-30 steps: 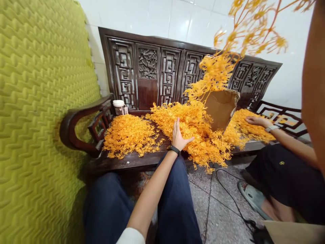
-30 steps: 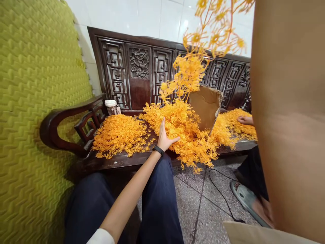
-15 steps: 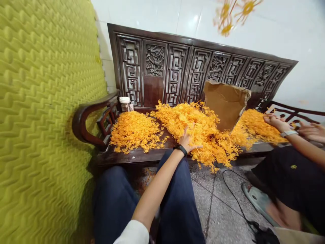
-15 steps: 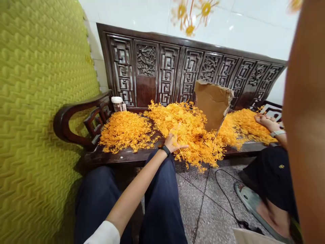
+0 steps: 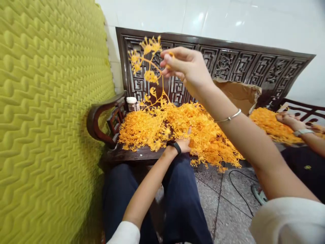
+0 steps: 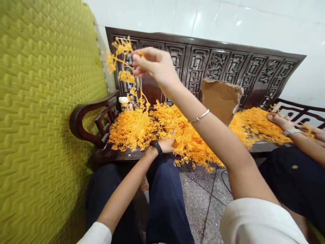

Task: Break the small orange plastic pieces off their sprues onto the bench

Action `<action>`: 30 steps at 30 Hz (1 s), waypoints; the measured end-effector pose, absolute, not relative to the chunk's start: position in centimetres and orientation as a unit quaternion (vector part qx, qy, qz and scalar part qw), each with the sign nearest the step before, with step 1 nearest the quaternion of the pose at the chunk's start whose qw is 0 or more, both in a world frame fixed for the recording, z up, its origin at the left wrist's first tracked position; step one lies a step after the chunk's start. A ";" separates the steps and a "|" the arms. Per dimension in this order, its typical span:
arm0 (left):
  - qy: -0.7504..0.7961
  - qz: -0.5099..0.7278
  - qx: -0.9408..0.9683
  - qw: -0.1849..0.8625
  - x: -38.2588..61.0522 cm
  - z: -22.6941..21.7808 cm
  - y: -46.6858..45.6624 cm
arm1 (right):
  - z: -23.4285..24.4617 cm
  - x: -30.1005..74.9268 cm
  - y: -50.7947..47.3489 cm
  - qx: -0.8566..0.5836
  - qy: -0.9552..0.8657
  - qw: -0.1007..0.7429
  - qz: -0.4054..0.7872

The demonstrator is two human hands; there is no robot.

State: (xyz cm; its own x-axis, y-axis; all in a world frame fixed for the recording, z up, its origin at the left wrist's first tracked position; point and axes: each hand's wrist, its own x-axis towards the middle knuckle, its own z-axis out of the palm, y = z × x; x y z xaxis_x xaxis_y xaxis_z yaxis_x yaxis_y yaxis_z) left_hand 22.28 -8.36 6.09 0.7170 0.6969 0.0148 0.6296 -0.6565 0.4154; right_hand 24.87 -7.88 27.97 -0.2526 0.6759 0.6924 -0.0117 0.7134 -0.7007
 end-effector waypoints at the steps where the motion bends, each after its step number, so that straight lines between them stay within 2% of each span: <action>1: 0.373 0.076 0.905 0.191 21.7 6.4 -8.6 | 27.2 24.2 -8.1 -0.230 -0.719 0.571 0.322; 4: 0.394 0.042 0.901 0.177 20.0 7.2 -9.8 | 25.7 22.6 -9.0 -0.206 -0.727 0.559 0.341; 12: 0.440 0.028 0.889 0.124 16.4 8.2 -15.1 | 25.1 20.5 -11.8 -0.170 -0.794 0.505 0.293; 22: 0.258 -0.017 0.956 0.135 12.6 9.1 -20.4 | 25.2 17.1 -10.3 -0.130 -0.795 0.500 0.318; 26: 0.188 0.079 0.962 0.181 9.8 10.7 -23.9 | 25.5 15.4 -10.1 -0.147 -0.792 0.490 0.332; 30: 0.223 0.274 0.881 0.315 4.9 13.0 -26.2 | 25.1 14.2 -10.5 -0.160 -0.773 0.491 0.370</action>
